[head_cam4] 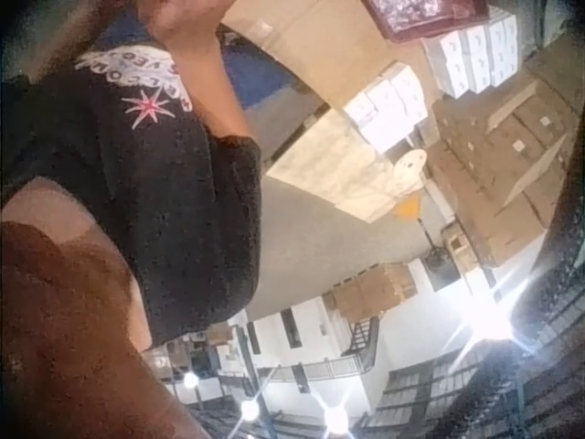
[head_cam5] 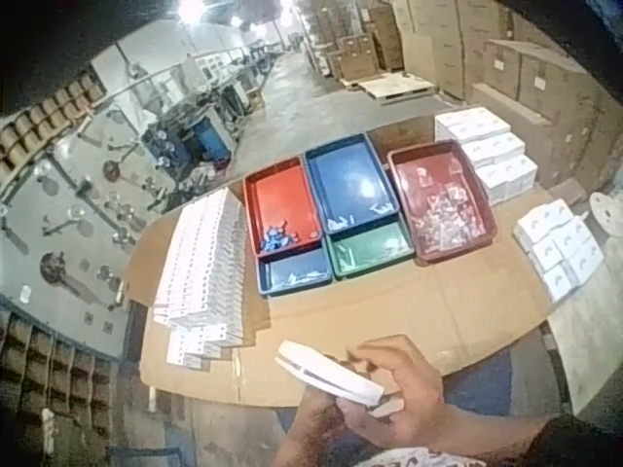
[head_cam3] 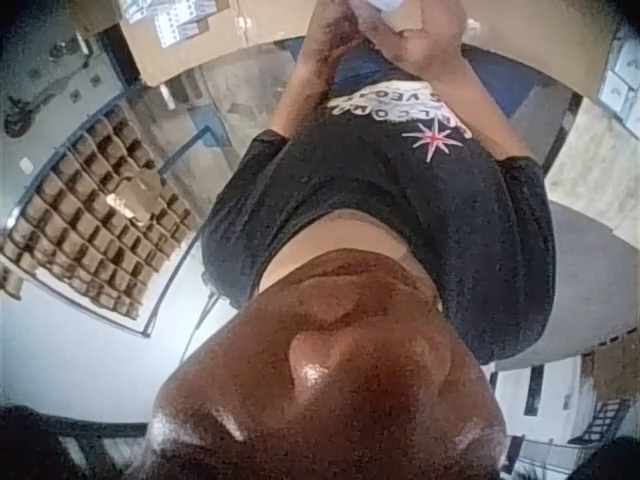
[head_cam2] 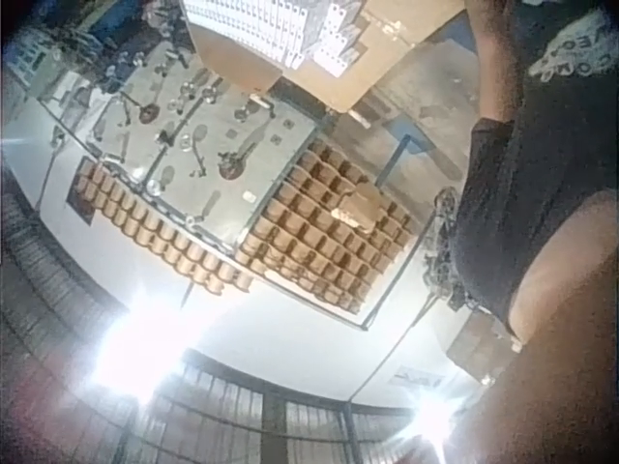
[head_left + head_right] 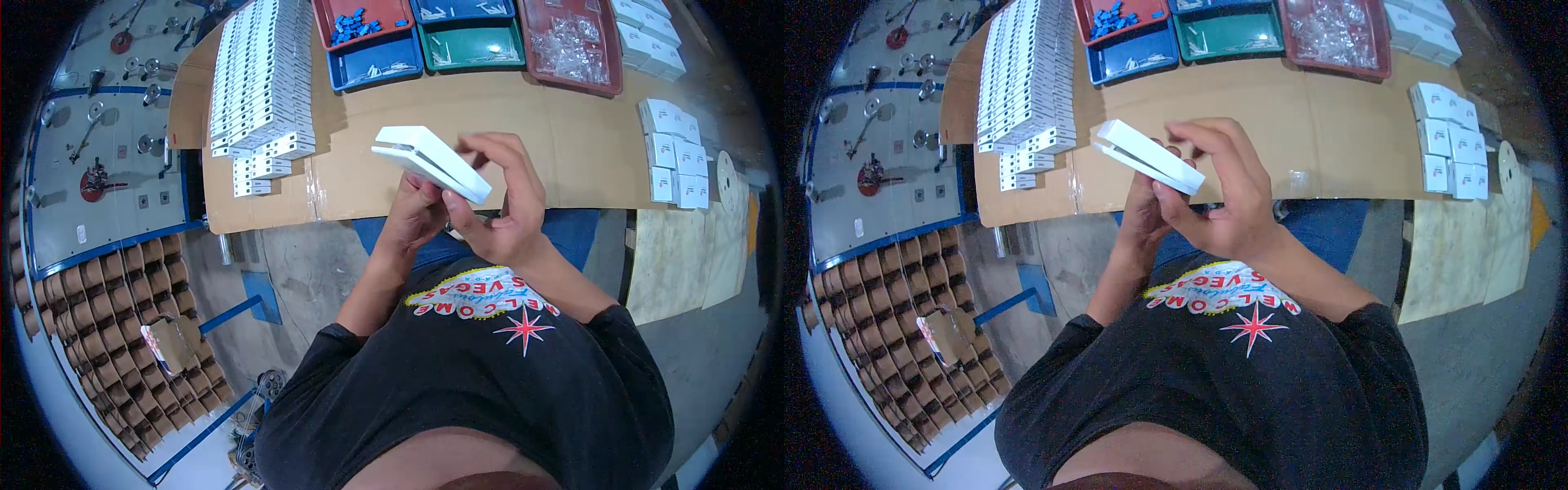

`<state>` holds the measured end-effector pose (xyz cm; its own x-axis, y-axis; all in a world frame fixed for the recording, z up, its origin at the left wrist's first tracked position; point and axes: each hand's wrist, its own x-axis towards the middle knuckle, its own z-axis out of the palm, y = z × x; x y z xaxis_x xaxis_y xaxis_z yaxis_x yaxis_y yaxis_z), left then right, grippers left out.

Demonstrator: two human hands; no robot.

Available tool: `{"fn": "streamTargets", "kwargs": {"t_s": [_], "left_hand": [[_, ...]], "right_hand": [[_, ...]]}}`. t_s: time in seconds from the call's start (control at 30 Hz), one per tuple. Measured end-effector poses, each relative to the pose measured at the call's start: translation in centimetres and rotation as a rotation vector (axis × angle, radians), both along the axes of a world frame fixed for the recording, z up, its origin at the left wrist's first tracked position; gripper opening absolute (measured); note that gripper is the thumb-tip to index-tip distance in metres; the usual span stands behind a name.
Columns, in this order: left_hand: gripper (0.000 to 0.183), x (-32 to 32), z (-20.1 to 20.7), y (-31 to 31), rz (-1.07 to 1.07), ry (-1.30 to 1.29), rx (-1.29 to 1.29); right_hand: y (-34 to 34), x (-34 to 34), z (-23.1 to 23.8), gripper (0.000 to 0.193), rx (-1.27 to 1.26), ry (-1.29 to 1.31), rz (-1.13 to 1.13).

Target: Assembling an electronic component by placing a circuit board and connectors into a white plastic housing.

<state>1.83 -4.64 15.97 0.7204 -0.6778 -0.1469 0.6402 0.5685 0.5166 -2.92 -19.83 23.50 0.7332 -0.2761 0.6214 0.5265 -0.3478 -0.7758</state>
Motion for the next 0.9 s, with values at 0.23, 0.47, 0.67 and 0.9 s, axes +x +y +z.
{"fn": "streamTargets", "kwargs": {"t_s": [0.23, 0.47, 0.67, 0.9], "left_hand": [[0.055, 0.4, -0.5, 0.9, 0.035, -0.189, 0.122], [0.050, -0.2, -0.3, 0.7, 0.029, -0.137, 0.043], [0.049, -0.4, -0.2, 0.6, 0.082, -0.168, 0.067], [0.050, 0.5, 2.7, 2.1, 0.185, -0.450, 0.304]], "right_hand": [[-1.6, 0.0, -0.6, 0.048, -0.266, -0.043, 0.045], [-1.5, -0.5, -1.3, 0.045, -0.202, -0.052, 0.023], [-1.6, -0.8, -2.3, 0.040, -0.079, -0.013, 0.052], [-2.7, -0.1, -2.8, 0.043, 0.133, 0.040, 0.269]]}}
